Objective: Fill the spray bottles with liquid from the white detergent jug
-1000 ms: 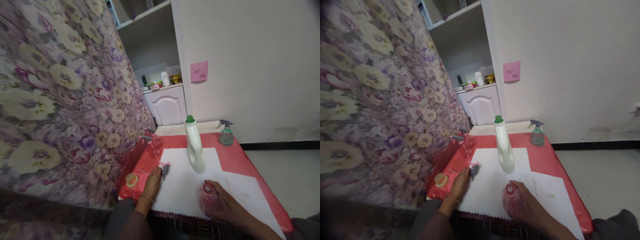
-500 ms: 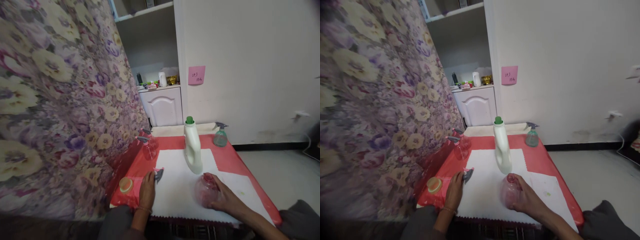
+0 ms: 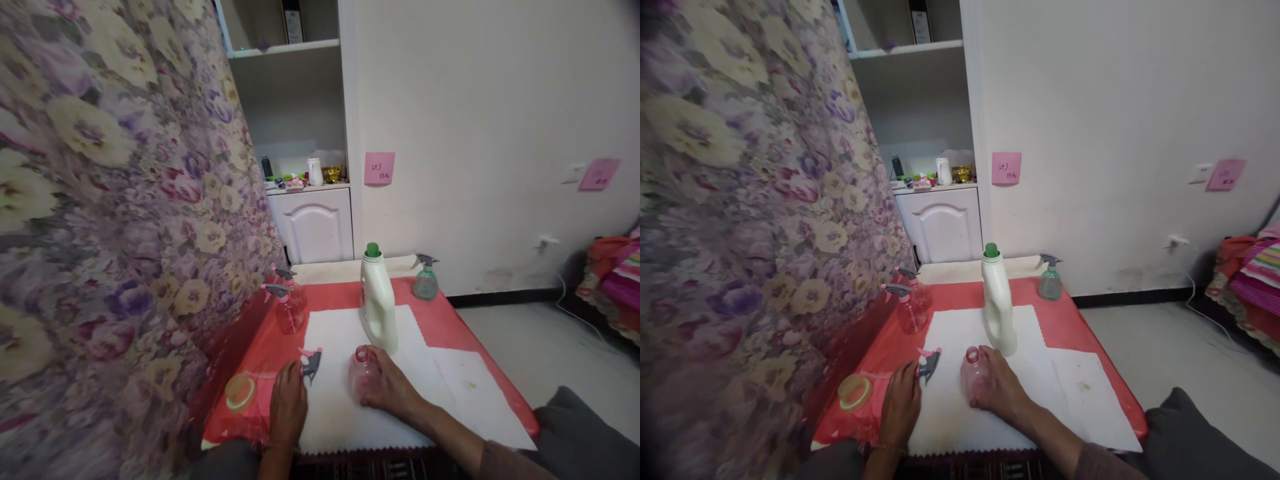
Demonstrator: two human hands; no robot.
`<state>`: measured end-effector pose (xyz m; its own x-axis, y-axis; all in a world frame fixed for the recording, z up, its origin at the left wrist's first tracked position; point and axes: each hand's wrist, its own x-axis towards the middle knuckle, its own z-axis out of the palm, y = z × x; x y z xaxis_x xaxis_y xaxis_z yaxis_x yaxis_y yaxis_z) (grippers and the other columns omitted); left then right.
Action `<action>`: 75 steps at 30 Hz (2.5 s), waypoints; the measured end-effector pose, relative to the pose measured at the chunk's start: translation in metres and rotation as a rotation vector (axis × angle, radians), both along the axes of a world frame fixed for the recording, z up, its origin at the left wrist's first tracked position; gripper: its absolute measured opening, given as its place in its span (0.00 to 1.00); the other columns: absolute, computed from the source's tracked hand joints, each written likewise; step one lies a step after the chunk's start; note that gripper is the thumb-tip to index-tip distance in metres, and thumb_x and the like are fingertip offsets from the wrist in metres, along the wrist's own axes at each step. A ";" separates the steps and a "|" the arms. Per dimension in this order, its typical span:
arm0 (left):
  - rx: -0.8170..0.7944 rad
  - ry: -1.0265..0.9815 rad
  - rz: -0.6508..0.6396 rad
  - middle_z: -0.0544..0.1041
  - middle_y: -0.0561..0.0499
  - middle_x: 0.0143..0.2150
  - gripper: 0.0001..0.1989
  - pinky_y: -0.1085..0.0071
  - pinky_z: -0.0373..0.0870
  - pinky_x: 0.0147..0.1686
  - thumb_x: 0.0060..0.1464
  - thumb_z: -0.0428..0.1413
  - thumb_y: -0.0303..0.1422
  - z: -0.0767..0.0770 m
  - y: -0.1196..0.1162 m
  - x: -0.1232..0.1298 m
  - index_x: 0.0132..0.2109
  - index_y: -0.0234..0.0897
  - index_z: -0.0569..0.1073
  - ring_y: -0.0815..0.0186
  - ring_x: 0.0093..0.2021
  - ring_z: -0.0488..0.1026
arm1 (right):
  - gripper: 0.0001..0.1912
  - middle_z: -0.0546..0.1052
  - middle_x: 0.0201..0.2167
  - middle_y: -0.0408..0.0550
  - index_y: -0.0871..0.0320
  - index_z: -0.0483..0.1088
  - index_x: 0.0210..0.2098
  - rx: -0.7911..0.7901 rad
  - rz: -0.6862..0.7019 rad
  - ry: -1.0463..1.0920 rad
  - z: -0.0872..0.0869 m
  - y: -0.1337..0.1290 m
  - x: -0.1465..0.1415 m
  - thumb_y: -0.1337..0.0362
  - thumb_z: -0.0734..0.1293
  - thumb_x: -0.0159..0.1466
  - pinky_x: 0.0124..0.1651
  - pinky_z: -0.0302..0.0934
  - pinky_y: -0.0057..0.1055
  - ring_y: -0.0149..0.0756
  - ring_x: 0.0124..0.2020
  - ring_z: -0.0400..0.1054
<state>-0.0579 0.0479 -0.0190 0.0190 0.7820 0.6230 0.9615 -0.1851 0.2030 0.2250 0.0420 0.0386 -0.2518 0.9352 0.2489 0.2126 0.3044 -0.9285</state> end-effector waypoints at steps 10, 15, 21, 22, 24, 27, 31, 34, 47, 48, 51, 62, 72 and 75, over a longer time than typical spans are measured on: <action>0.064 -0.024 -0.019 0.73 0.41 0.49 0.15 0.56 0.70 0.53 0.59 0.45 0.27 0.000 0.004 -0.002 0.51 0.35 0.69 0.55 0.52 0.71 | 0.46 0.70 0.56 0.51 0.53 0.58 0.58 -0.002 -0.051 0.007 -0.015 0.002 0.001 0.72 0.75 0.42 0.61 0.58 0.49 0.51 0.58 0.64; 0.067 -0.022 -0.015 0.73 0.42 0.48 0.14 0.55 0.71 0.52 0.60 0.45 0.28 -0.001 0.003 -0.003 0.51 0.37 0.68 0.55 0.51 0.72 | 0.52 0.66 0.59 0.53 0.52 0.56 0.61 -0.009 -0.034 -0.004 -0.014 -0.001 0.008 0.70 0.78 0.39 0.62 0.56 0.52 0.54 0.61 0.61; 0.075 -0.027 -0.022 0.73 0.42 0.50 0.16 0.54 0.70 0.53 0.58 0.45 0.27 -0.001 0.004 -0.003 0.52 0.38 0.67 0.55 0.52 0.71 | 0.22 0.74 0.50 0.52 0.54 0.68 0.51 0.131 -0.200 -0.012 0.019 0.008 0.046 0.56 0.70 0.59 0.57 0.62 0.47 0.47 0.52 0.69; 0.079 -0.025 -0.022 0.73 0.42 0.50 0.16 0.54 0.70 0.53 0.58 0.45 0.27 -0.002 0.004 -0.003 0.52 0.38 0.67 0.54 0.52 0.71 | 0.20 0.74 0.49 0.52 0.54 0.69 0.49 0.129 -0.255 0.031 0.023 0.014 0.051 0.54 0.69 0.60 0.57 0.63 0.47 0.47 0.52 0.70; 0.091 -0.017 -0.020 0.74 0.42 0.49 0.16 0.55 0.71 0.52 0.58 0.45 0.27 -0.003 0.004 -0.004 0.52 0.38 0.68 0.54 0.52 0.72 | 0.21 0.75 0.49 0.54 0.55 0.69 0.47 0.089 -0.345 0.139 0.027 0.030 0.058 0.50 0.69 0.59 0.55 0.65 0.48 0.48 0.51 0.70; 0.112 0.009 -0.010 0.74 0.41 0.49 0.15 0.56 0.71 0.51 0.58 0.46 0.27 -0.007 0.005 -0.006 0.52 0.36 0.68 0.54 0.51 0.72 | 0.25 0.76 0.48 0.56 0.57 0.69 0.46 0.039 -0.368 0.235 0.025 0.055 0.058 0.47 0.70 0.56 0.53 0.66 0.48 0.50 0.51 0.70; 0.108 0.032 0.005 0.73 0.40 0.50 0.16 0.56 0.71 0.51 0.59 0.45 0.27 -0.012 0.006 -0.008 0.52 0.34 0.67 0.55 0.51 0.72 | 0.24 0.79 0.41 0.54 0.59 0.71 0.43 0.021 -0.282 0.275 0.021 0.079 0.045 0.48 0.71 0.54 0.46 0.68 0.43 0.49 0.43 0.73; 0.098 0.023 0.007 0.73 0.40 0.49 0.15 0.56 0.71 0.50 0.59 0.44 0.27 -0.012 0.006 -0.008 0.52 0.35 0.67 0.55 0.50 0.72 | 0.22 0.80 0.37 0.52 0.60 0.72 0.39 0.002 -0.249 0.301 0.024 0.090 0.036 0.50 0.71 0.54 0.41 0.67 0.39 0.47 0.39 0.73; 0.138 0.031 0.015 0.74 0.40 0.49 0.15 0.55 0.71 0.50 0.58 0.46 0.27 -0.014 0.005 -0.009 0.52 0.34 0.67 0.54 0.51 0.71 | 0.22 0.77 0.34 0.47 0.59 0.71 0.40 0.015 -0.183 0.325 0.061 0.094 0.053 0.50 0.71 0.53 0.36 0.64 0.32 0.41 0.35 0.69; 0.138 0.033 0.016 0.74 0.40 0.49 0.15 0.55 0.71 0.50 0.59 0.45 0.27 -0.013 0.005 -0.009 0.52 0.34 0.67 0.54 0.51 0.71 | 0.21 0.76 0.32 0.46 0.59 0.70 0.39 0.016 -0.180 0.313 0.068 0.091 0.060 0.50 0.72 0.53 0.35 0.63 0.31 0.39 0.33 0.68; 0.140 0.031 0.011 0.74 0.40 0.48 0.15 0.55 0.71 0.50 0.59 0.45 0.27 -0.010 0.006 -0.008 0.52 0.33 0.68 0.54 0.50 0.71 | 0.18 0.71 0.24 0.42 0.58 0.68 0.31 0.014 -0.189 0.264 0.093 0.076 0.084 0.51 0.72 0.52 0.30 0.59 0.28 0.34 0.26 0.64; 0.260 0.052 -0.004 0.74 0.39 0.47 0.15 0.54 0.71 0.48 0.59 0.46 0.26 0.003 0.005 -0.002 0.52 0.33 0.68 0.53 0.49 0.71 | 0.19 0.62 0.15 0.37 0.56 0.61 0.21 -0.152 -0.193 -0.023 0.144 0.013 0.145 0.52 0.68 0.58 0.24 0.49 0.26 0.28 0.19 0.56; 0.304 -0.055 -0.215 0.76 0.42 0.49 0.16 0.56 0.70 0.50 0.60 0.50 0.27 0.020 -0.008 0.019 0.55 0.37 0.67 0.57 0.50 0.72 | 0.19 0.65 0.17 0.36 0.59 0.67 0.30 -0.251 -0.088 -0.243 0.159 -0.008 0.154 0.48 0.71 0.54 0.21 0.47 0.24 0.25 0.17 0.54; 0.236 -0.155 -0.337 0.76 0.43 0.51 0.17 0.56 0.70 0.52 0.59 0.52 0.29 0.023 -0.008 0.039 0.55 0.39 0.68 0.56 0.53 0.72 | 0.22 0.70 0.24 0.39 0.59 0.70 0.39 -0.254 -0.063 -0.280 0.173 -0.010 0.154 0.49 0.72 0.54 0.19 0.48 0.24 0.24 0.17 0.56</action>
<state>-0.0188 0.0398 0.0043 0.1410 0.5842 0.7993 0.8011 -0.5416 0.2546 0.3790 0.0317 0.2113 -0.2175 0.9740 -0.0633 0.4799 0.0503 -0.8759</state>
